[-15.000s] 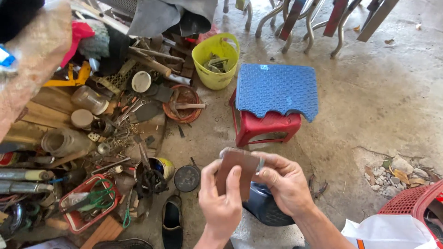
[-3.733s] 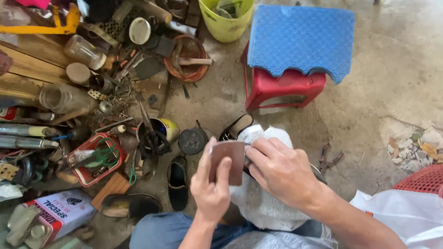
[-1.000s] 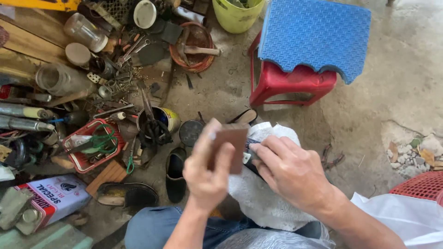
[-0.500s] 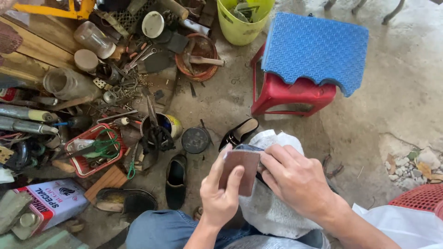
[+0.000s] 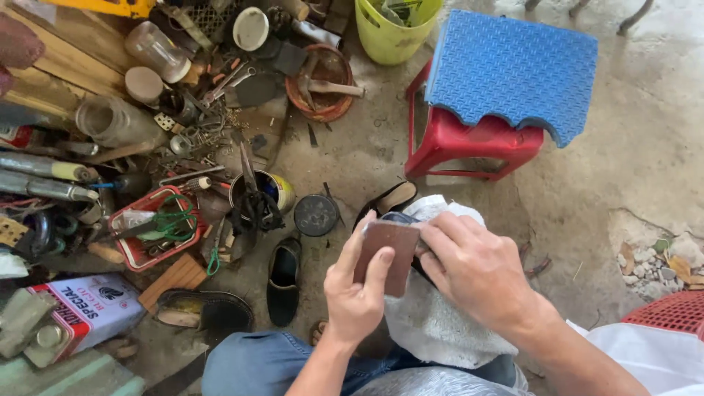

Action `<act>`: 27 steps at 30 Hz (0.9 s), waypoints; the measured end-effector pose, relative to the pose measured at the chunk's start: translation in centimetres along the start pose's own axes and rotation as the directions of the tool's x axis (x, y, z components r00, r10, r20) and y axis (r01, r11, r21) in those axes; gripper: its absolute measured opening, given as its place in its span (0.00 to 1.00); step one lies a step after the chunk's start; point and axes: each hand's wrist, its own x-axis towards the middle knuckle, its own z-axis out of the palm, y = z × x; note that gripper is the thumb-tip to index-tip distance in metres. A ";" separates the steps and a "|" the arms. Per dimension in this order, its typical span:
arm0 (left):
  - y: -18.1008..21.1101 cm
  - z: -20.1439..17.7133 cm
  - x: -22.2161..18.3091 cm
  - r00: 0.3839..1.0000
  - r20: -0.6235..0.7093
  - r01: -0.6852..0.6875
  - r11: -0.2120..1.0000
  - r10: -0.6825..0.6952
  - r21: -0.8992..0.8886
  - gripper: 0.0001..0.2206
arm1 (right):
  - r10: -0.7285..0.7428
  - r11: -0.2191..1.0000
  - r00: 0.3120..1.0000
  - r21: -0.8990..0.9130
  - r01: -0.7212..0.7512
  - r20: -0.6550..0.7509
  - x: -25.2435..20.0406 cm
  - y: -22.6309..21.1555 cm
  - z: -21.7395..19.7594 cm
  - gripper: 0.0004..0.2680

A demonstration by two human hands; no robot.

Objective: Repairing a high-heeled shoe by sanding the heel and applying adhesive to attach a new tip.

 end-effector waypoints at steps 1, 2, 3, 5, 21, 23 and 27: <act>0.0 0.1 -0.4 0.999 -0.034 0.019 1.000 -0.020 -0.024 0.21 | -0.003 1.000 1.000 -0.021 0.003 -0.001 0.0 -0.1 -0.1 0.06; 0.2 0.2 0.0 0.999 -0.031 0.015 1.000 -0.016 -0.027 0.21 | 0.000 1.000 1.000 -0.024 0.000 -0.004 0.0 -0.2 -0.2 0.06; 0.2 0.3 0.3 0.995 -0.070 0.067 0.997 -0.066 0.023 0.21 | -0.005 0.999 1.000 -0.048 0.004 -0.017 0.1 -0.3 -0.2 0.07; 0.2 0.0 1.5 0.986 -0.113 0.135 0.988 -0.126 0.072 0.21 | -0.011 0.998 1.000 -0.065 0.010 -0.017 -0.4 -0.5 -0.2 0.07; 1.9 0.6 2.0 0.993 -0.117 0.049 0.993 -0.036 0.104 0.22 | 0.010 1.000 1.000 -0.020 -0.010 -0.012 -0.5 0.1 -0.4 0.06; 1.4 0.7 2.5 0.998 -0.012 0.061 0.984 -0.060 0.166 0.21 | -0.006 0.999 1.000 -0.035 0.006 -0.002 -0.4 0.1 -0.4 0.05; 1.7 0.7 4.1 0.981 -0.191 -0.024 0.996 0.041 0.090 0.21 | -0.005 1.000 1.000 0.009 0.005 0.011 -0.3 0.3 -0.8 0.08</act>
